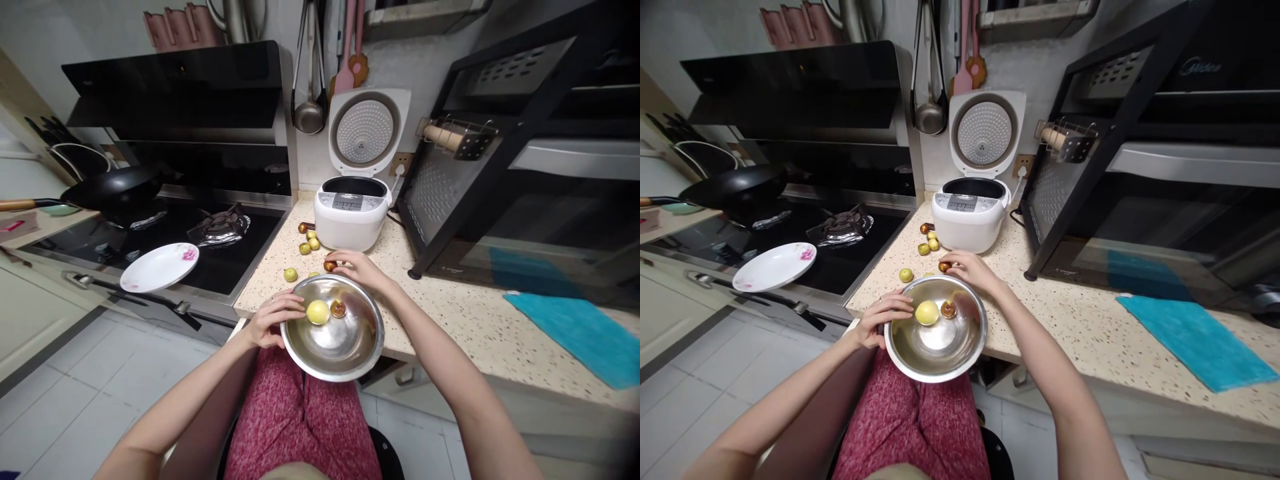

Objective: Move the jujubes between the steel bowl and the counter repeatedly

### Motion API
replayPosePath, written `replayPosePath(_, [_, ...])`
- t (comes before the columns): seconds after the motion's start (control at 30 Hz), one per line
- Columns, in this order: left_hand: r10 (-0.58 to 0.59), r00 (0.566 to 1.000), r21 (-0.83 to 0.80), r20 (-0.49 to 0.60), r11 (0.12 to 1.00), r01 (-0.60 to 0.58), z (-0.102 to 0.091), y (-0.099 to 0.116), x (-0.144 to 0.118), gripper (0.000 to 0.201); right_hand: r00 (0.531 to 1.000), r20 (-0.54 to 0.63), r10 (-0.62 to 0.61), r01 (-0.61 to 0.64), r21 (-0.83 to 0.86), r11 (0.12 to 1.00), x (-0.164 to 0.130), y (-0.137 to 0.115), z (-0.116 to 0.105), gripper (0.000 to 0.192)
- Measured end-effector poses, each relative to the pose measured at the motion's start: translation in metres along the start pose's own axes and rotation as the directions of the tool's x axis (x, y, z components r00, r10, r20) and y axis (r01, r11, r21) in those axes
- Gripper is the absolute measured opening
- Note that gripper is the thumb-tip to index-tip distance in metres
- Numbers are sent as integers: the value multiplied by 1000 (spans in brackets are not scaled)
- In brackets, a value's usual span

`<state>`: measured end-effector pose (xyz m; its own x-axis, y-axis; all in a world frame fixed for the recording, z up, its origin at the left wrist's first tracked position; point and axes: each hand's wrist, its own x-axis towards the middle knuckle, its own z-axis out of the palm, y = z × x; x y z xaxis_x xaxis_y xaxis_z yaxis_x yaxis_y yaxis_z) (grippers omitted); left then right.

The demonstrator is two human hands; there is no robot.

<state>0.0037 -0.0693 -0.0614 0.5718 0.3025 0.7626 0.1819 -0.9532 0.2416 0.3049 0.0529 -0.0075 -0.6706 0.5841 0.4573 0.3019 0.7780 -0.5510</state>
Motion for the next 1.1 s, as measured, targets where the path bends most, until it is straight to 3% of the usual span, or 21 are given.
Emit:
replayPosePath(0.1, [-5,1000,-14,0,1000,5,0,0,0,70,994,-113,-14,22,73,997,1,-15,-11,29])
replayPosePath(0.2, [-14,1000,-23,4,1000,14,0,0,0,70,989,-143,-37,57,139,989,0,-35,-17,28])
replayPosePath(0.33, [-25,1000,-27,8,999,25,0,0,-1,69,993,-33,-115,119,229,966,-2,-55,-15,26])
replayPosePath(0.5, [-12,1000,-21,-8,1000,12,1,0,-1,66,970,117,-213,179,247,952,-4,-59,-7,26])
replayPosePath(0.77, [-13,1000,-29,-19,1000,13,2,1,1,66,946,292,-144,116,110,987,-6,-51,2,37])
replayPosePath(1.1, [-17,1000,-34,5,999,17,1,0,1,65,907,397,-142,95,135,986,-7,-54,10,40])
